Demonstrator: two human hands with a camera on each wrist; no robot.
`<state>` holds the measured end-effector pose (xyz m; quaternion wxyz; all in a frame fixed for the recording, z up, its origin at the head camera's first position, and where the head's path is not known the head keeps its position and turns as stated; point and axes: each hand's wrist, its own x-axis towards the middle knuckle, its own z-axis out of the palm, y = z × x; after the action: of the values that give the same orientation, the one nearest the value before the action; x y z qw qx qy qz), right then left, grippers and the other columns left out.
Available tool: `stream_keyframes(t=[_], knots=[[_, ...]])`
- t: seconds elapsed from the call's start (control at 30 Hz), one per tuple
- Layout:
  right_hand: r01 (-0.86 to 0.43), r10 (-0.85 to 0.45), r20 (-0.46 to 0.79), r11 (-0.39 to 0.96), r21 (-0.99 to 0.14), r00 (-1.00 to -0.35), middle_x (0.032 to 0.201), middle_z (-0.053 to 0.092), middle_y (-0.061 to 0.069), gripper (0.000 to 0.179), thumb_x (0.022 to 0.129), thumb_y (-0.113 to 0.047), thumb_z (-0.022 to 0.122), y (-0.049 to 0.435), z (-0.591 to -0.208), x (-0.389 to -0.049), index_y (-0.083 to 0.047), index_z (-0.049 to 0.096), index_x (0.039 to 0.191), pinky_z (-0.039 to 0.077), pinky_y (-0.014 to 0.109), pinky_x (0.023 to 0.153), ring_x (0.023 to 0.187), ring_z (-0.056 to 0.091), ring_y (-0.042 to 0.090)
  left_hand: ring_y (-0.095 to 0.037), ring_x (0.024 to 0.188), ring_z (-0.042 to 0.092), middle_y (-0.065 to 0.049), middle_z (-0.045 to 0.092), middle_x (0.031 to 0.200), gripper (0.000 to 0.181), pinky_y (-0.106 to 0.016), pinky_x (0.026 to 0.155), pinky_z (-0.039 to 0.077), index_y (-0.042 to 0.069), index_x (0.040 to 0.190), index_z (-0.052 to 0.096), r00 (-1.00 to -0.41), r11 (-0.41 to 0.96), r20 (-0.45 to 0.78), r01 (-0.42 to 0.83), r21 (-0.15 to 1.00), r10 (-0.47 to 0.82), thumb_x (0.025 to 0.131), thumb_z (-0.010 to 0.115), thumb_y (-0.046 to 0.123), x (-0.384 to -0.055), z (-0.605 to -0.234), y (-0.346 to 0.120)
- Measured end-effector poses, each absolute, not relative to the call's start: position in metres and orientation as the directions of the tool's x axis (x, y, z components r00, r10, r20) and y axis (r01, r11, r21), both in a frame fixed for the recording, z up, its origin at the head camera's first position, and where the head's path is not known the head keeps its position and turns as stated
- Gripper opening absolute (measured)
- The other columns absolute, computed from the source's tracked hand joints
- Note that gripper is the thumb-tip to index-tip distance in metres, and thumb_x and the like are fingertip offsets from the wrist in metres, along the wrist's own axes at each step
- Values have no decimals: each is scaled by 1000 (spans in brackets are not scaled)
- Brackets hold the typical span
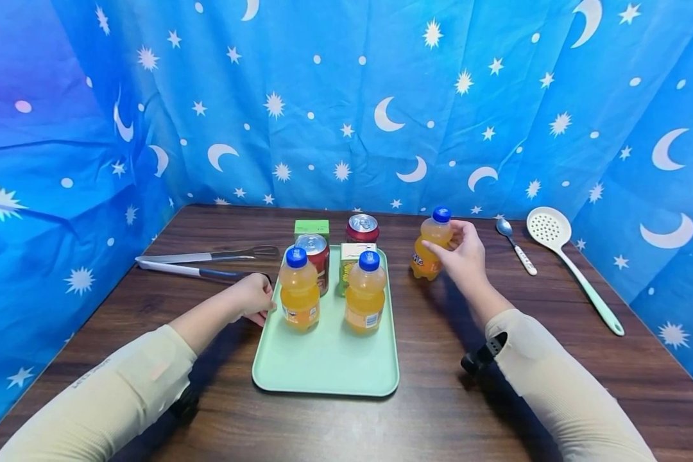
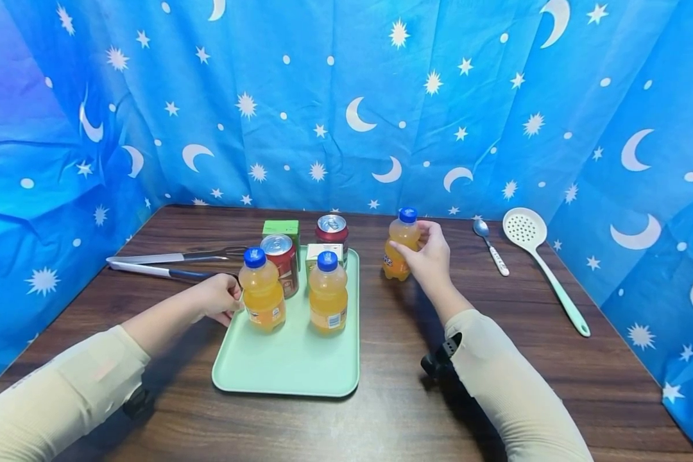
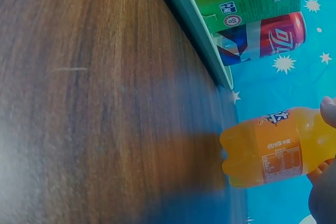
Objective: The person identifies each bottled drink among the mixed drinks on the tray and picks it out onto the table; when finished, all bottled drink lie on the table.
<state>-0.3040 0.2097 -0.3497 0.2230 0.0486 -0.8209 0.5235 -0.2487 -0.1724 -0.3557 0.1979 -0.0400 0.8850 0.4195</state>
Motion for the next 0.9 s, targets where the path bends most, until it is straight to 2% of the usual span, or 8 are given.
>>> stream_keyframes(t=[0.5,0.73,0.9], knots=[[-268,164,384,477,-837,-909,125,50,16,65,79,-29,75,212,-348,-304,-1,42,127,41,41,100,117,50,28,-24,63,58,-18,52,81,12,-33,55,57,-5,87,46,-917,646,-388,-240,724,94,86,58,-8,-249,-354,-171],[-216,149,338,523,-825,-929,127,48,19,74,78,-36,75,214,-344,-301,-1,38,132,40,44,100,118,49,32,-24,63,59,-19,52,80,13,-33,54,57,-5,86,46,-922,655,-379,-237,718,83,85,59,-9,-248,-352,-169],[-220,135,349,557,-801,-928,128,48,19,78,77,-40,76,217,-343,-296,-1,38,134,40,44,100,119,48,32,-24,62,58,-18,52,79,14,-33,53,56,-4,85,46,-926,660,-373,-240,712,66,84,59,-10,-247,-352,-168]])
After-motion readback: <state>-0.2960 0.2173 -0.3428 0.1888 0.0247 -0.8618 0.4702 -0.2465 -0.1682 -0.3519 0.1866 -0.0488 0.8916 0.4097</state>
